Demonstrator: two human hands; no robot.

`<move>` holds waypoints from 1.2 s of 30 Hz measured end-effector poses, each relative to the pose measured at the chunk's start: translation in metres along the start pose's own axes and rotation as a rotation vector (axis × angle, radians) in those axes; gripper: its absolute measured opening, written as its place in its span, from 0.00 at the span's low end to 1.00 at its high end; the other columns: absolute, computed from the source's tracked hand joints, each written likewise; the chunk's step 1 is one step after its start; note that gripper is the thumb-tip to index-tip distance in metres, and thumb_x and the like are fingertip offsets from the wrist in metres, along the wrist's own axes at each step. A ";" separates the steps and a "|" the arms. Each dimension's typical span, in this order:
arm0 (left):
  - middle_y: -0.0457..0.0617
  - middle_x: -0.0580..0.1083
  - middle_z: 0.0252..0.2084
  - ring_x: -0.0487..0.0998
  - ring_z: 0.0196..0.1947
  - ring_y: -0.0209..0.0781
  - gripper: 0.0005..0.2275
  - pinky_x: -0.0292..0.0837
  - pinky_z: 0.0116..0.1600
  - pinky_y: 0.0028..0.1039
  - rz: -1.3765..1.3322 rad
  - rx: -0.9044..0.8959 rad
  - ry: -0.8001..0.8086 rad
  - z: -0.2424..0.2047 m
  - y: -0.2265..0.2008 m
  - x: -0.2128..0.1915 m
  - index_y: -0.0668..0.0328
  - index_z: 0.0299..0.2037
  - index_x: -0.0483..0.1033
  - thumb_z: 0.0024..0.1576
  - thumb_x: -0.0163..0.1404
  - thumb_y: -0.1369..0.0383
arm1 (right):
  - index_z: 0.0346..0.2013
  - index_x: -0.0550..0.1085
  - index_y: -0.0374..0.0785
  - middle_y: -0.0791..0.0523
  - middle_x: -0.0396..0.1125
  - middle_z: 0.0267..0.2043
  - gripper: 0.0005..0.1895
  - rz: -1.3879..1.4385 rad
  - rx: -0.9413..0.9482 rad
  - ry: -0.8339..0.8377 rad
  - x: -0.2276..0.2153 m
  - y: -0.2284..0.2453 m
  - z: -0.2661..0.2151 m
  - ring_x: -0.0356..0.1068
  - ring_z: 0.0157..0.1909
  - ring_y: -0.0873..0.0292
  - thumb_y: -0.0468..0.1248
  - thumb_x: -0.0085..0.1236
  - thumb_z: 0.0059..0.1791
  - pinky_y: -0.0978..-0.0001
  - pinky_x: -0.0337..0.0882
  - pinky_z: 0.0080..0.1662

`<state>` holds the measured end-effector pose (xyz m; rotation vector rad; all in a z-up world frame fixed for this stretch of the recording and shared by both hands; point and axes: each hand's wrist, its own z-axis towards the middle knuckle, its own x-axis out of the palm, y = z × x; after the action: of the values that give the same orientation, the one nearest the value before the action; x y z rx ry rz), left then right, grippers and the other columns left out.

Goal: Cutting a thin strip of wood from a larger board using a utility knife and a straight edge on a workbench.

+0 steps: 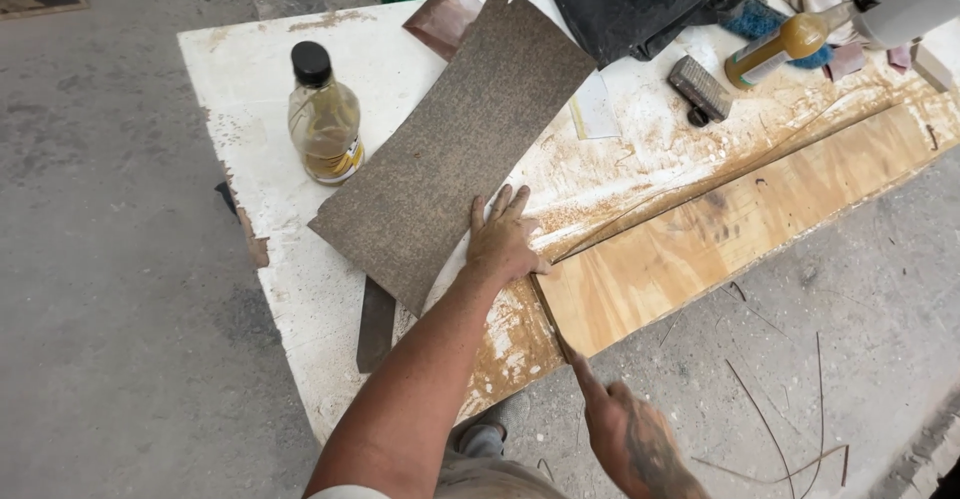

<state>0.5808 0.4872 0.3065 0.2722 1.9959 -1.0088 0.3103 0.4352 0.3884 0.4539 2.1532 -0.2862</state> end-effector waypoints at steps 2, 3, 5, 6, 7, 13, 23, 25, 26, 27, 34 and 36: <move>0.43 0.39 0.82 0.30 0.81 0.44 0.36 0.18 0.76 0.53 0.026 -0.016 0.037 -0.002 -0.002 -0.005 0.41 0.63 0.73 0.44 0.61 0.40 | 0.79 0.35 0.63 0.53 0.67 0.41 0.46 -0.098 0.114 0.292 -0.006 0.000 -0.020 0.72 0.35 0.54 0.28 0.42 0.54 0.60 0.77 0.42; 0.43 0.39 0.82 0.30 0.81 0.44 0.36 0.18 0.76 0.53 0.024 -0.010 0.041 -0.005 -0.007 -0.004 0.41 0.63 0.73 0.44 0.61 0.40 | 0.79 0.35 0.63 0.53 0.67 0.41 0.46 -0.096 0.120 0.294 0.008 -0.009 -0.030 0.72 0.35 0.54 0.28 0.42 0.54 0.60 0.77 0.42; 0.43 0.39 0.82 0.30 0.81 0.44 0.35 0.17 0.76 0.53 -0.011 -0.048 0.042 -0.006 -0.010 -0.010 0.40 0.64 0.72 0.44 0.64 0.45 | 0.40 0.74 0.52 0.62 0.73 0.35 0.40 0.119 0.563 0.459 0.034 -0.021 -0.042 0.74 0.37 0.66 0.75 0.21 0.51 0.77 0.70 0.49; 0.43 0.39 0.82 0.30 0.81 0.44 0.35 0.17 0.76 0.53 -0.010 -0.047 0.021 -0.002 -0.013 -0.013 0.40 0.64 0.72 0.44 0.64 0.45 | 0.40 0.74 0.52 0.62 0.73 0.35 0.40 0.115 0.557 0.440 0.043 -0.035 -0.032 0.74 0.37 0.66 0.75 0.21 0.51 0.77 0.70 0.49; 0.43 0.39 0.82 0.30 0.81 0.45 0.34 0.17 0.76 0.53 0.016 -0.050 0.033 0.002 -0.016 -0.015 0.40 0.64 0.71 0.46 0.63 0.45 | 0.55 0.58 0.74 0.64 0.70 0.42 0.20 0.045 0.570 0.379 0.052 -0.049 -0.021 0.73 0.48 0.65 0.66 0.27 0.52 0.68 0.66 0.57; 0.41 0.36 0.82 0.28 0.81 0.41 0.45 0.15 0.76 0.51 0.007 -0.095 0.056 0.004 -0.015 -0.015 0.45 0.70 0.55 0.44 0.65 0.44 | 0.74 0.56 0.62 0.57 0.65 0.25 0.30 0.172 -0.032 -0.261 -0.011 -0.013 -0.006 0.67 0.19 0.50 0.44 0.44 0.55 0.54 0.67 0.24; 0.42 0.38 0.82 0.28 0.81 0.41 0.36 0.12 0.76 0.50 -0.093 -0.051 0.031 -0.005 -0.009 -0.005 0.48 0.62 0.73 0.43 0.64 0.45 | 0.66 0.65 0.79 0.62 0.69 0.29 0.25 0.262 0.344 0.343 -0.020 0.000 -0.044 0.66 0.25 0.70 0.64 0.31 0.55 0.82 0.76 0.38; 0.43 0.38 0.82 0.28 0.81 0.43 0.34 0.13 0.76 0.51 -0.086 -0.048 0.034 -0.008 -0.011 -0.006 0.46 0.61 0.75 0.43 0.64 0.46 | 0.68 0.60 0.81 0.65 0.68 0.25 0.25 0.156 0.280 0.152 0.053 -0.046 -0.038 0.67 0.22 0.67 0.57 0.39 0.55 0.75 0.75 0.33; 0.43 0.38 0.82 0.28 0.81 0.44 0.32 0.13 0.76 0.52 -0.081 -0.051 0.033 -0.009 -0.011 -0.008 0.45 0.59 0.76 0.43 0.65 0.46 | 0.70 0.55 0.84 0.67 0.66 0.21 0.31 0.046 0.208 -0.039 0.089 -0.069 -0.032 0.68 0.19 0.64 0.51 0.48 0.54 0.69 0.73 0.27; 0.43 0.38 0.82 0.28 0.81 0.44 0.32 0.13 0.76 0.52 -0.078 -0.052 0.026 -0.005 -0.011 -0.009 0.45 0.59 0.76 0.43 0.65 0.46 | 0.70 0.55 0.84 0.67 0.66 0.21 0.31 0.046 0.204 -0.045 0.060 -0.056 -0.026 0.68 0.19 0.64 0.51 0.48 0.54 0.69 0.73 0.27; 0.39 0.37 0.82 0.26 0.81 0.40 0.34 0.11 0.76 0.50 -0.104 -0.083 0.041 -0.006 -0.011 -0.004 0.46 0.64 0.72 0.46 0.63 0.49 | 0.75 0.53 0.59 0.54 0.66 0.29 0.32 0.082 -0.086 -0.267 -0.004 0.000 0.048 0.64 0.17 0.53 0.40 0.44 0.56 0.59 0.68 0.23; 0.38 0.37 0.82 0.26 0.81 0.39 0.34 0.11 0.76 0.49 -0.100 -0.086 0.043 -0.004 -0.010 -0.003 0.45 0.64 0.72 0.46 0.63 0.48 | 0.73 0.59 0.57 0.53 0.65 0.26 0.30 0.053 -0.141 -0.414 0.009 -0.008 0.065 0.66 0.15 0.46 0.40 0.48 0.54 0.52 0.65 0.21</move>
<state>0.5748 0.4840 0.3151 0.1499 2.1035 -0.9842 0.3502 0.4063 0.3439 0.3363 1.7409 -0.1786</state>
